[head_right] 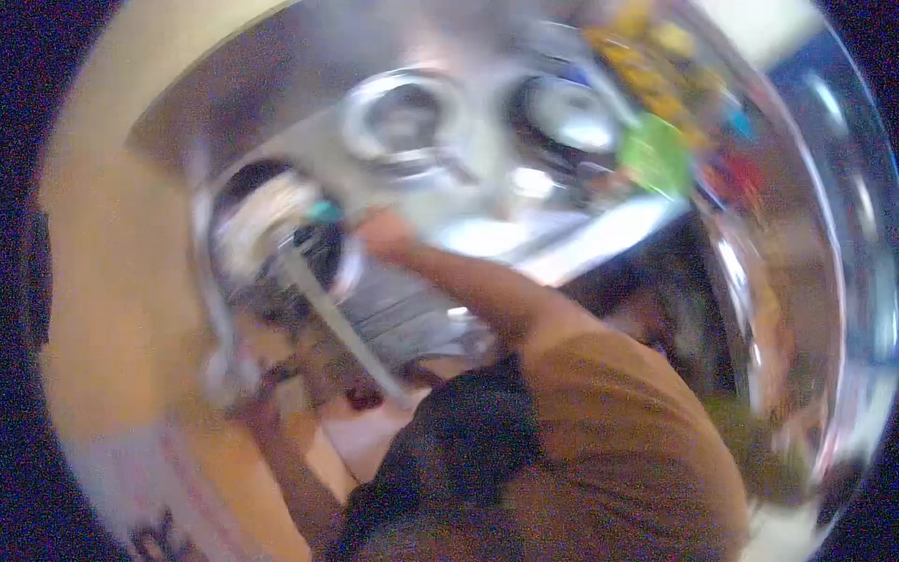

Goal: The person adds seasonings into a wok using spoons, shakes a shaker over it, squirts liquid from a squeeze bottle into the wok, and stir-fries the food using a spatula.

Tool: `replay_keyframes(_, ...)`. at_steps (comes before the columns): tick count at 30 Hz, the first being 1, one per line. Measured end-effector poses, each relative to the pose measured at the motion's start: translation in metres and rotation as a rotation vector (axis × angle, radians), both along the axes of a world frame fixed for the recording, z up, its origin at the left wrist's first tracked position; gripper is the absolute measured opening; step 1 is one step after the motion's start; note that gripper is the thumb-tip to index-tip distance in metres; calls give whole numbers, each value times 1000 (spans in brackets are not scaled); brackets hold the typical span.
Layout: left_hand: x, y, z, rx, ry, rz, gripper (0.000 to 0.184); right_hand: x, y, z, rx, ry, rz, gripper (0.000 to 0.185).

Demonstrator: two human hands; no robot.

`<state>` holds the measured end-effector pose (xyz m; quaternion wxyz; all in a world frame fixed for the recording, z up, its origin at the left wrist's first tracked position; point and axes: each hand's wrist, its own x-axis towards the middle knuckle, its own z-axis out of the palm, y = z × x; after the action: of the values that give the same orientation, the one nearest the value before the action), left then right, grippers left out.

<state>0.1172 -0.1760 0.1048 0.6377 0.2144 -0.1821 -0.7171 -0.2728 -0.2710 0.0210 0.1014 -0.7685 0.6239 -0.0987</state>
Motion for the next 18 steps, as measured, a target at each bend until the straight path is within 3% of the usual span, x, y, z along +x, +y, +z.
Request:
replay_keyframes(1,-14,5,8,27,3,-61,63,-2,29,7,13,-227,-135,31)
replay_keyframes(2,-32,9,15,60,8,-124,63,-8,70,83,182,-607,-350,32)
replay_keyframes(3,-52,13,23,91,14,-194,63,-21,92,111,315,-661,-389,35)
replay_keyframes(4,-73,20,34,119,21,-264,62,-38,125,146,261,-679,-369,36)
replay_keyframes(5,-98,27,44,139,24,-333,62,-58,161,126,-260,-433,-93,38)
replay_keyframes(7,-151,39,64,166,20,-465,62,-130,236,169,-162,-589,-311,38)
replay_keyframes(9,-218,53,75,210,21,-606,62,-231,308,134,-572,-657,-633,37)
replay_keyframes(10,-254,61,79,239,27,-678,63,-282,361,161,-479,-551,-1012,47)
replay_keyframes(11,-288,68,78,269,41,-757,63,-332,409,136,-712,-566,-1205,40)
replay_keyframes(12,-325,76,79,300,47,-832,63,-390,463,113,-878,-311,-1397,39)
replay_keyframes(14,-395,93,83,370,42,-988,63,-479,575,77,-857,-908,-1926,40)
replay_keyframes(15,-430,101,82,399,32,-1063,63,-515,619,40,-1040,-632,-1973,40)
replay_keyframes(16,-462,111,78,442,38,-1140,63,-546,651,24,-1032,-460,-2003,40)
replay_keyframes(18,-530,127,63,497,26,-1271,68,-611,695,1,-816,-222,-2009,43)
